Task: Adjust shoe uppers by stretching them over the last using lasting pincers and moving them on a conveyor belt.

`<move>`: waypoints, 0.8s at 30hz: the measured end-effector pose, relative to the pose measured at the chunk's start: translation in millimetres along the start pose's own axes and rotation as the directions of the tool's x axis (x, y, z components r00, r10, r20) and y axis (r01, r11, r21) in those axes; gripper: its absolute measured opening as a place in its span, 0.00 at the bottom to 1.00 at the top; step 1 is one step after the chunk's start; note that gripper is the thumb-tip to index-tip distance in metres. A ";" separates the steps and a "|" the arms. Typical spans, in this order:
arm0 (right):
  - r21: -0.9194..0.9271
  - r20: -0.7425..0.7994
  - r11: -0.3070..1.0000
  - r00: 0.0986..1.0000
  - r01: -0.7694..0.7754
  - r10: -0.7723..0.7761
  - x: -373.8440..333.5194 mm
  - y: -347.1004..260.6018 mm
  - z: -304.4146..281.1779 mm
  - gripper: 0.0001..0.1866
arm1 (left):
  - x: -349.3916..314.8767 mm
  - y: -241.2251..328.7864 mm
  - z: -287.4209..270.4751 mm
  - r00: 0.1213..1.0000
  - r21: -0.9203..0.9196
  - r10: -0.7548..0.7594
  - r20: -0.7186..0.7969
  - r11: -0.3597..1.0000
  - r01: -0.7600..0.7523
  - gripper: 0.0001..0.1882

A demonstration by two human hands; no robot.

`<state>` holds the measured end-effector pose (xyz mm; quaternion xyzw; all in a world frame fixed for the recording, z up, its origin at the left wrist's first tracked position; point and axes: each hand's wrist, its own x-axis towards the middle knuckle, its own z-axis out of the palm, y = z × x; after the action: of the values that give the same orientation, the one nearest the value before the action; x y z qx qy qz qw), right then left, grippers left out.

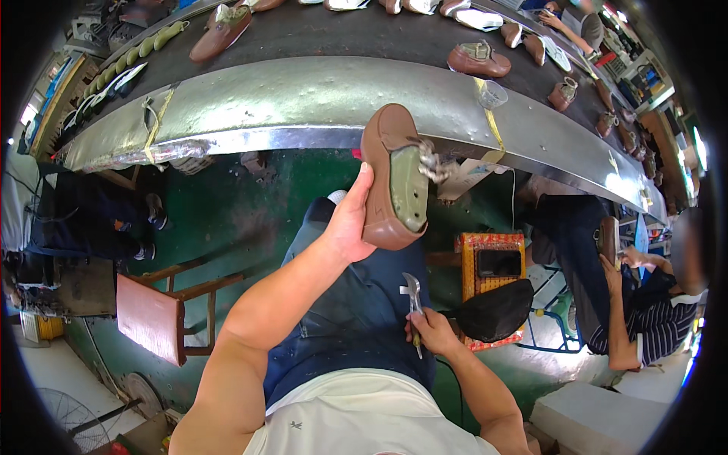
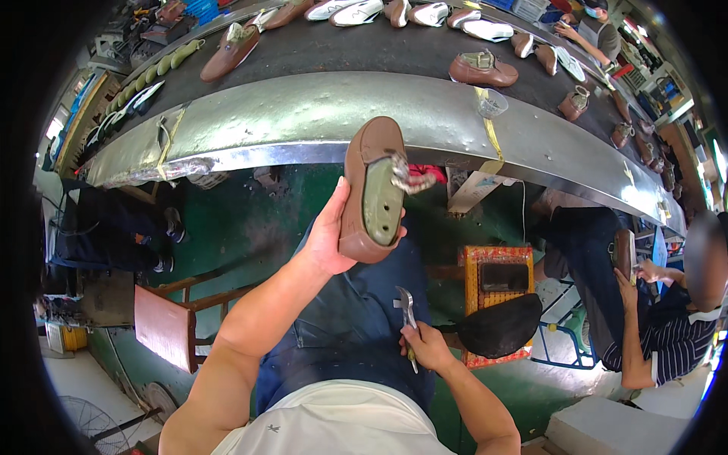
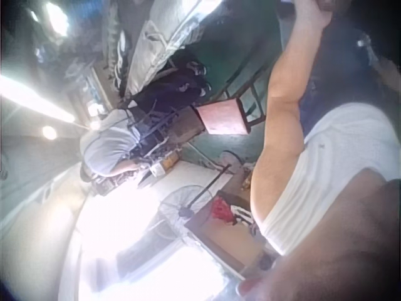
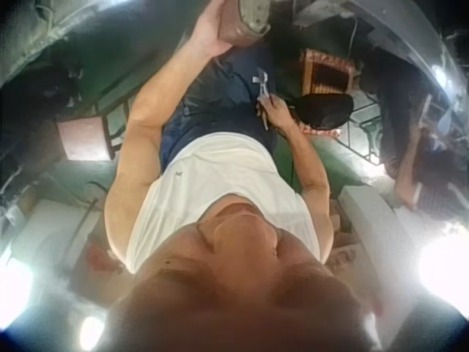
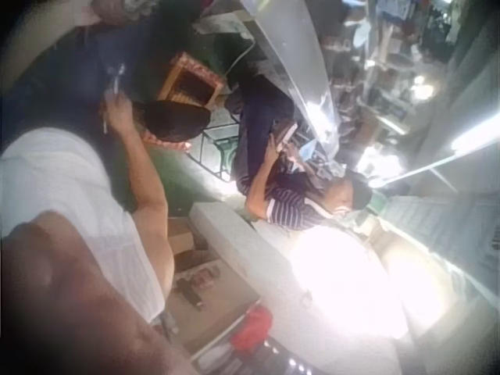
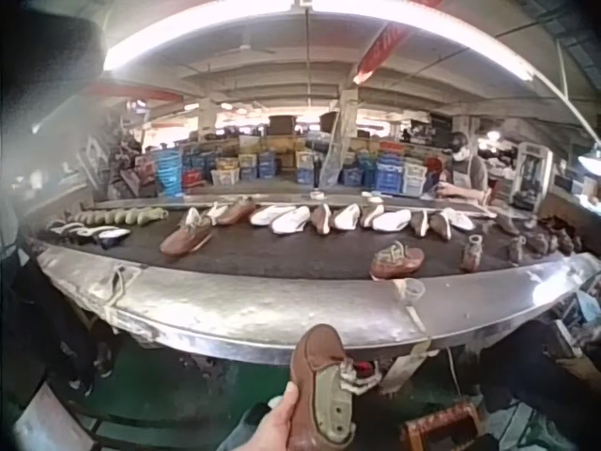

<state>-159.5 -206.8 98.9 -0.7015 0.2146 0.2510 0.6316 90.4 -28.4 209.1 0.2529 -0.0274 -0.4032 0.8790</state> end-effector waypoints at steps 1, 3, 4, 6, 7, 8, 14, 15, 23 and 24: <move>0.003 -0.009 1.000 1.000 0.004 -0.004 -4.6 -11.3 -6.9 0.20 | 9.2 1.1 5.0 1.000 -0.058 -0.017 0.020 0.998 0.018 0.37; -0.163 -0.061 0.983 0.993 0.087 -0.098 -7.3 -43.1 -28.0 0.17 | 24.4 8.7 10.9 0.997 -0.092 -0.035 0.061 0.995 0.041 0.41; -0.136 -0.155 0.985 0.979 0.110 -0.131 -7.6 -65.4 -39.1 0.15 | 33.8 12.4 12.2 0.997 -0.084 -0.035 0.071 0.996 0.041 0.41; -0.358 -0.328 0.919 0.899 0.168 -0.292 -0.3 -104.0 -79.0 0.15 | 55.1 20.0 12.1 0.997 -0.121 -0.022 0.074 0.992 0.030 0.41; -0.490 -0.392 0.858 0.839 0.157 -0.377 6.6 -126.2 -102.8 0.16 | 63.4 25.3 16.3 0.999 -0.115 -0.022 0.048 0.993 0.027 0.41; -0.634 -0.454 0.765 0.746 0.115 -0.488 15.5 -150.7 -124.0 0.16 | 71.4 32.7 17.8 0.999 -0.105 -0.019 0.050 0.994 0.024 0.41; -0.896 -0.427 0.443 0.354 -0.037 -0.832 112.0 -235.2 -293.1 0.20 | 126.6 53.4 30.3 0.999 -0.148 -0.028 -0.021 0.989 0.024 0.40; -0.884 -0.457 0.456 0.389 -0.100 -0.800 127.8 -244.4 -315.4 0.21 | 135.9 56.4 34.5 0.997 -0.098 -0.016 -0.079 0.995 0.008 0.40; -0.848 -0.530 0.477 0.399 -0.233 -0.748 181.8 -252.1 -370.1 0.23 | 246.9 107.5 38.7 0.999 0.075 0.007 -0.047 0.997 -0.004 0.38; -0.847 -0.531 0.478 0.396 -0.232 -0.750 182.0 -252.7 -369.7 0.23 | 272.1 120.1 41.6 1.000 0.089 0.005 0.012 0.996 -0.006 0.38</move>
<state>168.9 -543.4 210.4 -0.9521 0.2222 -0.2069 0.0371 346.6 -177.0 259.0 0.2892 -0.0512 -0.4007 0.8679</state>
